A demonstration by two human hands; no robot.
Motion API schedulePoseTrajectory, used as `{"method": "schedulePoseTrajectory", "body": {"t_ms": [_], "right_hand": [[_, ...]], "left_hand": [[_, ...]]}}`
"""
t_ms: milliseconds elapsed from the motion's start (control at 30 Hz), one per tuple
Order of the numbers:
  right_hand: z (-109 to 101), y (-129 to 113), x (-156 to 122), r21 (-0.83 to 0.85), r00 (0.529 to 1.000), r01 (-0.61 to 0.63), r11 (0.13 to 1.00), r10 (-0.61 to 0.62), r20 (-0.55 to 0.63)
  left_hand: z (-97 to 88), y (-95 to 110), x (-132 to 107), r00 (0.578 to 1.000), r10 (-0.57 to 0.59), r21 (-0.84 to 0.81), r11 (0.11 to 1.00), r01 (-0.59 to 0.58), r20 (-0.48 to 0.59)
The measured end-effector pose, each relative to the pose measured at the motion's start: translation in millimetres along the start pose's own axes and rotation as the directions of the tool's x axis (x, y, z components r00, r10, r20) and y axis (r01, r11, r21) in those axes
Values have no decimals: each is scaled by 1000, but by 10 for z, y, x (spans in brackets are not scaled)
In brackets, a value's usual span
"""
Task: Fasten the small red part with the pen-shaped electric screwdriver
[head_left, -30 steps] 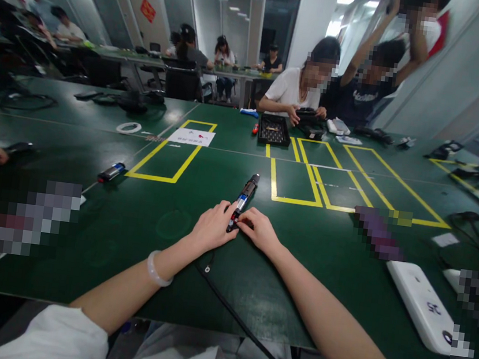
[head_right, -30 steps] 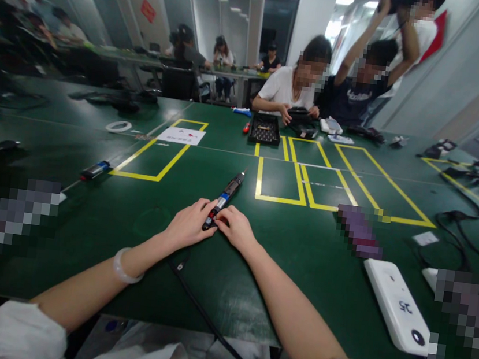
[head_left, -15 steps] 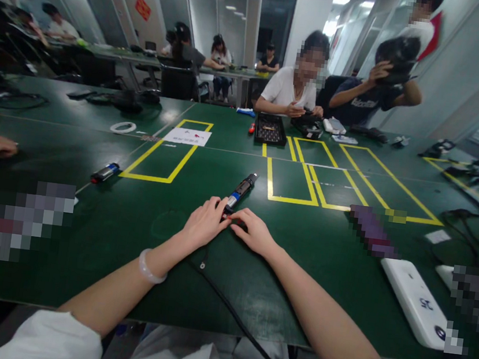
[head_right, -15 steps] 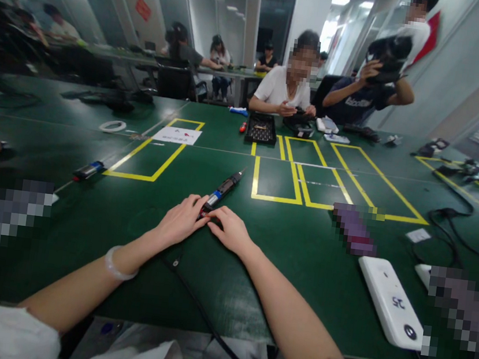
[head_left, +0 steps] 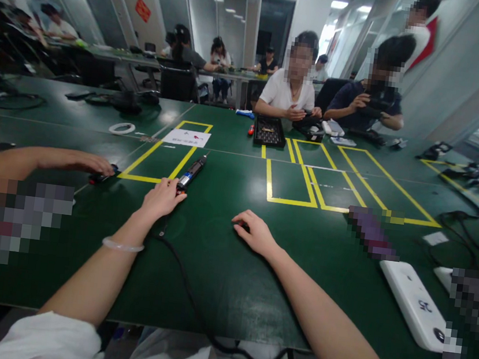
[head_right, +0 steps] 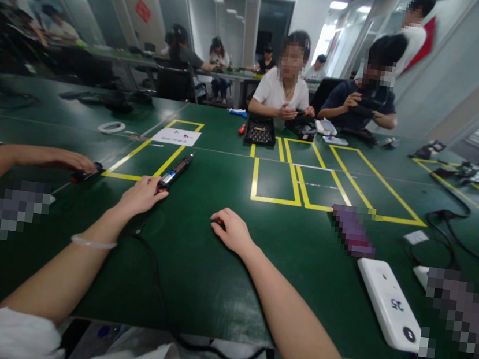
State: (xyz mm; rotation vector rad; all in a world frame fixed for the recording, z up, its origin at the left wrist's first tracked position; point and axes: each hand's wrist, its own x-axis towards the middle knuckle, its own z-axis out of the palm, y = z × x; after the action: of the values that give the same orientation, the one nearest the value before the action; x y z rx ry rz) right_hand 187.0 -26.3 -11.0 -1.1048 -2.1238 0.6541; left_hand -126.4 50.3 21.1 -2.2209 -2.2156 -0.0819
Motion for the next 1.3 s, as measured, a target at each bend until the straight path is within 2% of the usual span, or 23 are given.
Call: {"method": "schedulePoseTrajectory", "body": {"t_ms": [167, 300, 467, 767, 933, 1033, 1133, 1200, 1300], "right_hand": [[12, 10, 13, -14, 1000, 3, 1000, -3, 14], [16, 23, 16, -22, 1000, 15, 1000, -14, 23], [16, 26, 13, -18, 999, 31, 999, -31, 15], [17, 12, 12, -14, 1000, 21, 1000, -21, 19], [10, -8, 13, -16, 1000, 21, 1000, -20, 23], [8, -19, 13, -21, 1000, 18, 1000, -17, 22], [9, -22, 12, -21, 1000, 12, 1000, -12, 20], [12, -16, 12, -20, 1000, 12, 1000, -11, 18], [24, 4, 11, -4, 1000, 19, 1000, -19, 8]], "left_hand": [[19, -460, 133, 994, -103, -16, 995, 102, -32], [28, -638, 147, 984, -159, -25, 987, 158, -74], [18, -591, 91, 967, -130, 45, 989, 144, -219], [-52, -453, 8, 962, -187, 56, 978, 202, -199], [-77, -396, -27, 944, -210, 47, 972, 229, -253], [-121, -275, -50, 935, -159, -32, 987, 157, -316], [-130, -17, -101, 963, -7, -282, 957, -72, -269], [-96, 223, -165, 964, 183, -480, 839, -256, -195], [-18, 601, -304, 900, 422, -659, 645, -386, -114]]}}
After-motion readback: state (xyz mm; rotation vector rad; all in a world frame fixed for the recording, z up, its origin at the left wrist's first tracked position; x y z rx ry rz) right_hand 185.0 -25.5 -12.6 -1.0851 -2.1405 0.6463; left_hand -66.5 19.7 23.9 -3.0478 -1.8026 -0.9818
